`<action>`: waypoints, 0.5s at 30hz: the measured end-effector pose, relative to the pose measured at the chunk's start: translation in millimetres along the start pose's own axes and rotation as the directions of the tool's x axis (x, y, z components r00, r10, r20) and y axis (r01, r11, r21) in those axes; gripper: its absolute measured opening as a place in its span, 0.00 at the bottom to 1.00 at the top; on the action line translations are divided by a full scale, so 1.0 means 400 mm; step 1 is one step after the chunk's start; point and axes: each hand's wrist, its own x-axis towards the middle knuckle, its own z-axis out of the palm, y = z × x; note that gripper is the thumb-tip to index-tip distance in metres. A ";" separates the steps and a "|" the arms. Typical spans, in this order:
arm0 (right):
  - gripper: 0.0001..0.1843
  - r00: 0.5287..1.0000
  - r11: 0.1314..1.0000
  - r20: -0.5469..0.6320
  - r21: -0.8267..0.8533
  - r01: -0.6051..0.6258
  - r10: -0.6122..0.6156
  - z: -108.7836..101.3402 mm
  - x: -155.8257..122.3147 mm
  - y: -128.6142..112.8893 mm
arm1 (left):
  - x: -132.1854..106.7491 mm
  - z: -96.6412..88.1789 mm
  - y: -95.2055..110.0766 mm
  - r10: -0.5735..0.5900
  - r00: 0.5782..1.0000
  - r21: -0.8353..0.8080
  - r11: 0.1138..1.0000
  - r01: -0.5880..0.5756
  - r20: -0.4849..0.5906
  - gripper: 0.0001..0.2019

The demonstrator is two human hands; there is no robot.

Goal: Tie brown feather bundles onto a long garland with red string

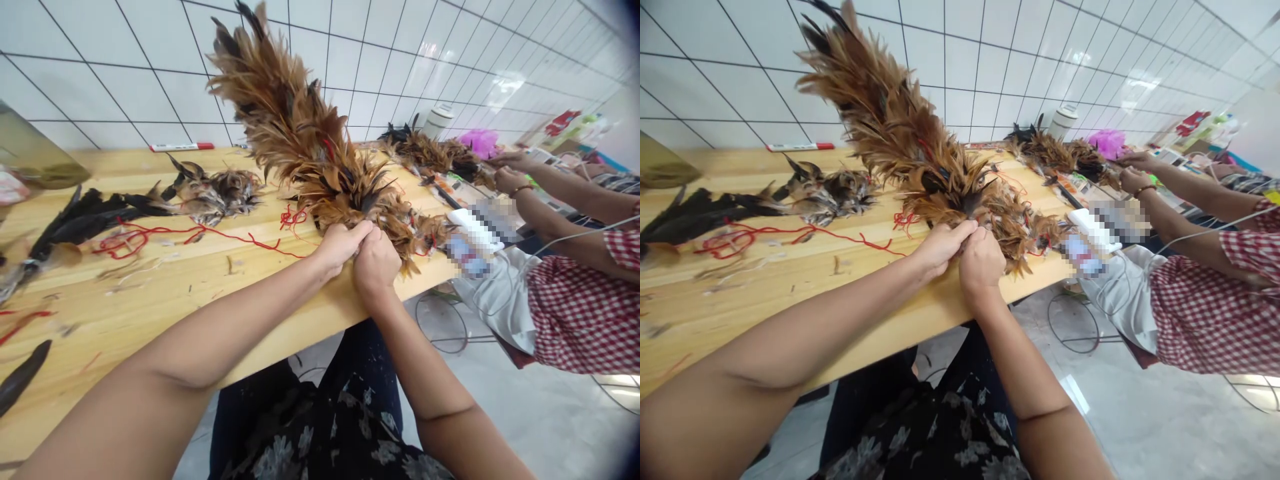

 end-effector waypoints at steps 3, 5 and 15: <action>0.16 0.995 0.994 0.099 0.105 -0.024 0.013 -0.017 0.007 0.000 | 0.008 -0.016 -0.002 0.077 0.996 0.109 0.991 -0.080 0.037 0.14; 0.15 0.986 0.970 0.168 0.241 -0.018 -0.023 -0.029 0.017 0.014 | 0.014 -0.029 -0.002 0.102 0.989 0.146 0.982 -0.117 0.103 0.18; 0.21 0.772 0.242 0.476 0.879 -0.411 -0.422 -0.083 0.049 0.132 | -0.001 -0.069 0.049 0.072 0.942 0.224 0.963 -0.152 0.328 0.22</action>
